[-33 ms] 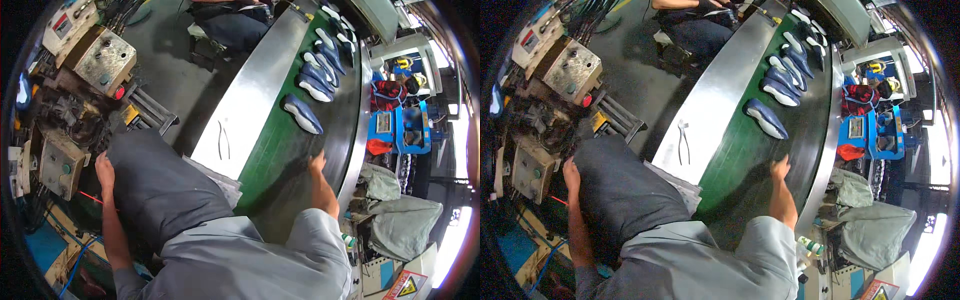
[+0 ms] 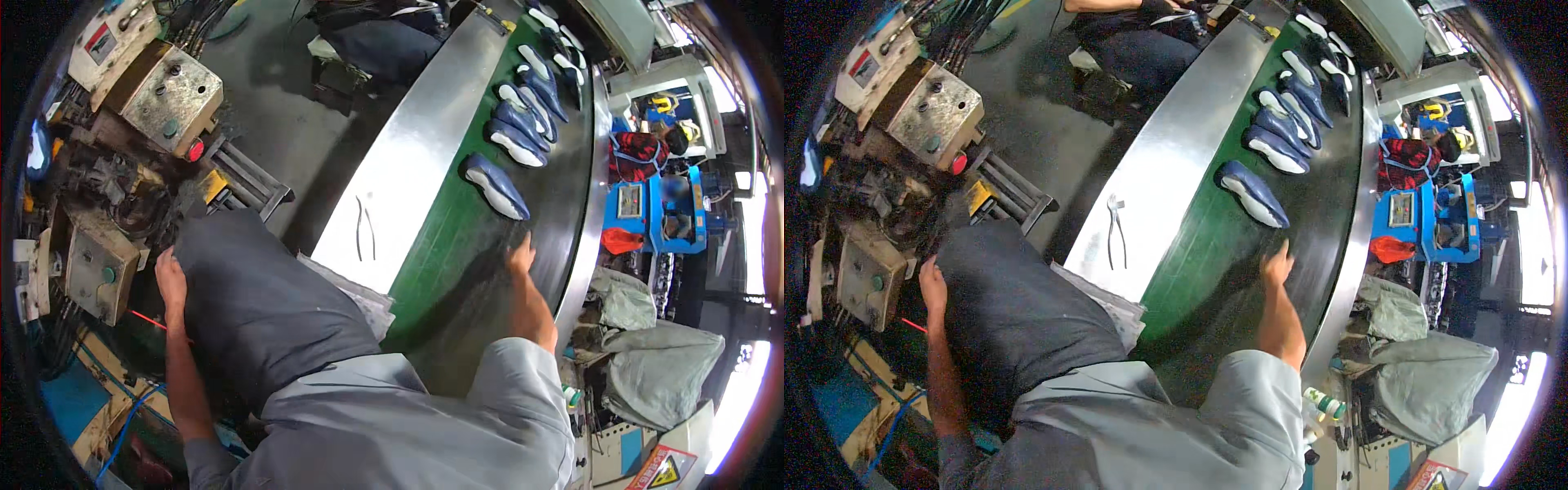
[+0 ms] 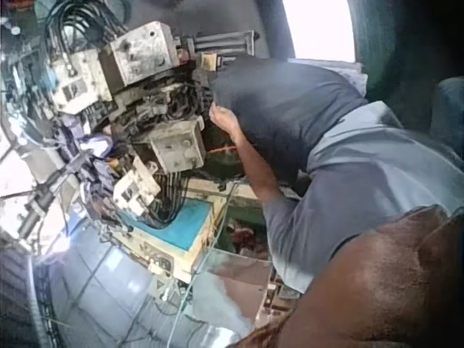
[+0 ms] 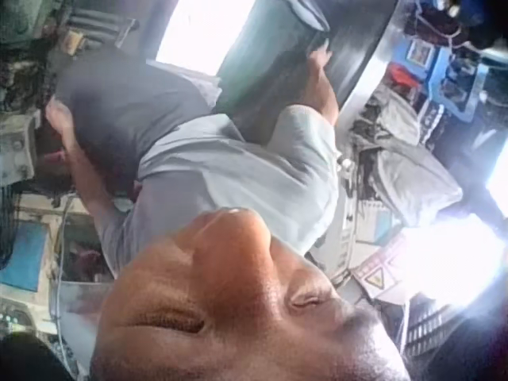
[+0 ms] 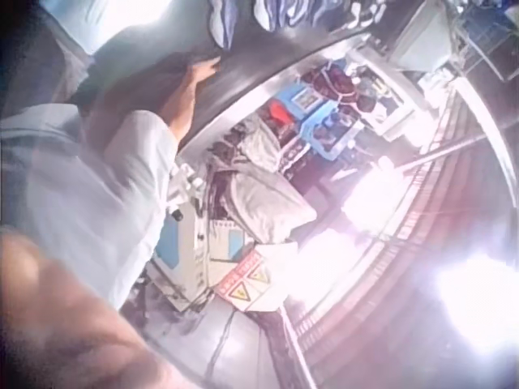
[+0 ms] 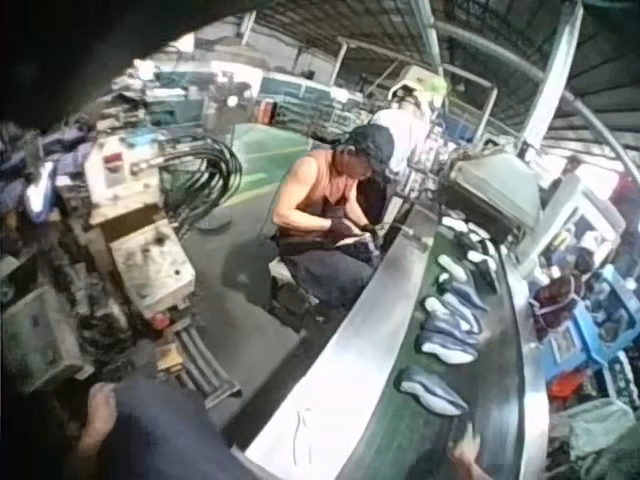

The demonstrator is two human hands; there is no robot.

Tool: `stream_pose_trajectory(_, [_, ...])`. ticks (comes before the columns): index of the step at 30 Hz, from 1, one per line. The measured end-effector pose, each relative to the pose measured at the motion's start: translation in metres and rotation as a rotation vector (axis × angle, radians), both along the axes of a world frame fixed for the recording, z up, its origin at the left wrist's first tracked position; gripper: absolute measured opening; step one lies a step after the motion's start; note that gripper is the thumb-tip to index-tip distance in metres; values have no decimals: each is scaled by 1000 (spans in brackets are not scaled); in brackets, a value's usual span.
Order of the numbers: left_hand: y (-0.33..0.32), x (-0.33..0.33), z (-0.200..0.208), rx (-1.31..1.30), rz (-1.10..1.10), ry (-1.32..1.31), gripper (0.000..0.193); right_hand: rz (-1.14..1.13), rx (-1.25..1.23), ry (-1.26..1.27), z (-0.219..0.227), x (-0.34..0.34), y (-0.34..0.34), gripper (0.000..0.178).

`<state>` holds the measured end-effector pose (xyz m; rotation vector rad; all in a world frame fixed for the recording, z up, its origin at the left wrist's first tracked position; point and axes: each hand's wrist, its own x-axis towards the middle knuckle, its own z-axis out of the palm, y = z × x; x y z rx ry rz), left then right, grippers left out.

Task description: Operating a press machine to attach soles to shoes in a factory setting.

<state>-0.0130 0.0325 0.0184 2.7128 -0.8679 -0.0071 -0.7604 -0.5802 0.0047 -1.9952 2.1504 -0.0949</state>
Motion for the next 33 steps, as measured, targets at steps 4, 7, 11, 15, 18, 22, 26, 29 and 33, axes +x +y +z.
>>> stream_pose_trajectory(4, [-18,-25,-12,-63,65,194,41,282,-116,304,65,39,-95,109])
stream_pose_trajectory(7, [11,-29,-2,-20,115,146,42,318,87,347,63,109,-113,115])
stream_pose_trajectory(11, [-14,-55,8,13,216,167,46,345,394,-3,66,110,-118,127])
stream_pose_trajectory(15, [-75,-78,44,-155,71,53,55,205,82,-355,3,115,-30,132])
stream_pose_trajectory(18, [-152,-100,75,-367,-84,131,52,-14,149,-672,0,105,6,133])
stream_pose_trajectory(22, [-204,-136,102,-646,-251,507,47,-71,284,-871,32,153,80,104])
stream_pose_trajectory(26, [-233,-161,154,-712,-385,741,54,161,468,-1030,101,243,158,96])
stream_pose_trajectory(29, [-240,-159,185,-756,-461,719,62,462,537,-944,150,313,210,102])
stream_pose_trajectory(33, [-203,-122,179,-785,-418,312,47,900,702,-959,195,400,284,108])
